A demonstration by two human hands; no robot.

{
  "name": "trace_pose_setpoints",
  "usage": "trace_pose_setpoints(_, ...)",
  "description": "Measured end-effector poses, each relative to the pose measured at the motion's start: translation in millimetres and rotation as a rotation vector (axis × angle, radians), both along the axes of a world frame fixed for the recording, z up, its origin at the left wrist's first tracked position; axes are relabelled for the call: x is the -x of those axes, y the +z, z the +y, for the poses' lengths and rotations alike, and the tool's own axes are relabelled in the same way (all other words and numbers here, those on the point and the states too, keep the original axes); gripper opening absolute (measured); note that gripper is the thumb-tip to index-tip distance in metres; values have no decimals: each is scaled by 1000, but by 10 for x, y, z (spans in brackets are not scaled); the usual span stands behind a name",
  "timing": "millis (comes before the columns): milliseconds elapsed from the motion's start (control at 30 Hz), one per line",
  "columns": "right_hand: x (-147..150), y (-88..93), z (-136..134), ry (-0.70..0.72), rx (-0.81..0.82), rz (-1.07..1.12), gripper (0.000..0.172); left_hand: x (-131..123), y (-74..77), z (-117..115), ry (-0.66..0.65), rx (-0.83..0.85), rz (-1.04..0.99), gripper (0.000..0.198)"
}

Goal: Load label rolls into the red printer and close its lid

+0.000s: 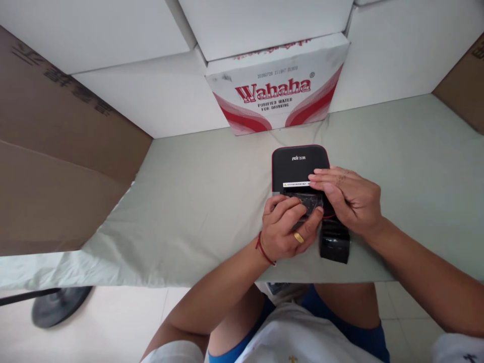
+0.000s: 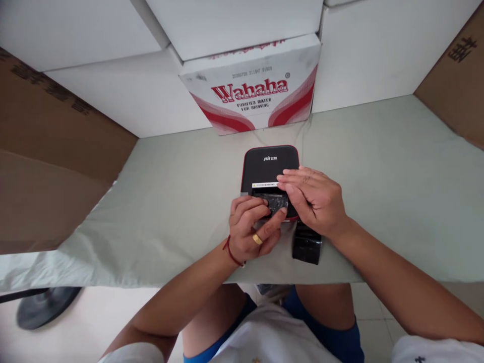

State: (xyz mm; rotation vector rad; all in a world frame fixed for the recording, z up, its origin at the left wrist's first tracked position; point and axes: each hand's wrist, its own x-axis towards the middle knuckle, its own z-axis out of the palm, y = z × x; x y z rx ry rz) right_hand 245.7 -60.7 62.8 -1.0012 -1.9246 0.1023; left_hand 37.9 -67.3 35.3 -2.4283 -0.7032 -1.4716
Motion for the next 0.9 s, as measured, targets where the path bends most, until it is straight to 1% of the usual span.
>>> trace_pose_setpoints(100, -6, -36, -62, 81, -52, -21, 24, 47, -22, 6, -83, 102, -105, 32)
trace_pose_setpoints(200, -10, -29, -160, 131, -150, -38, 20, 120, -72, 48, -127, 243, -301, 42)
trace_pose_setpoints(267, -12, -5, -210, 131, -198, -42, 17, 178, -126, 118, -100, 409, -471, 45)
trace_pose_setpoints(333, -17, 19, -231, 140, -211, -48, 16, 229, -180, 216, -96, 641, -638, 51)
trace_pose_setpoints(433, -24, 33, -225, 162, -182, -46, 15, 268, -223, 360, -243, 971, -809, 68)
trace_pose_setpoints(500, -24, 31, -217, 167, -168, -31, 15, 269, -222, 420, -353, 1113, -877, 78)
trace_pose_setpoints(567, -20, 31, -216, 167, -165, -17, 14, 268, -220, 454, -427, 1177, -902, 88)
trace_pose_setpoints(633, -17, 39, -220, 166, -168, -9, 15, 278, -241, 480, -444, 1190, -867, 95)
trace_pose_setpoints(767, -33, 51, -227, 135, -169, -36, 17, 324, -362, 546, -403, 1154, -674, 103)
trace_pose_setpoints(900, -53, 10, -224, 96, -114, -85, 17, 336, -474, 593, -367, 1118, -626, 101)
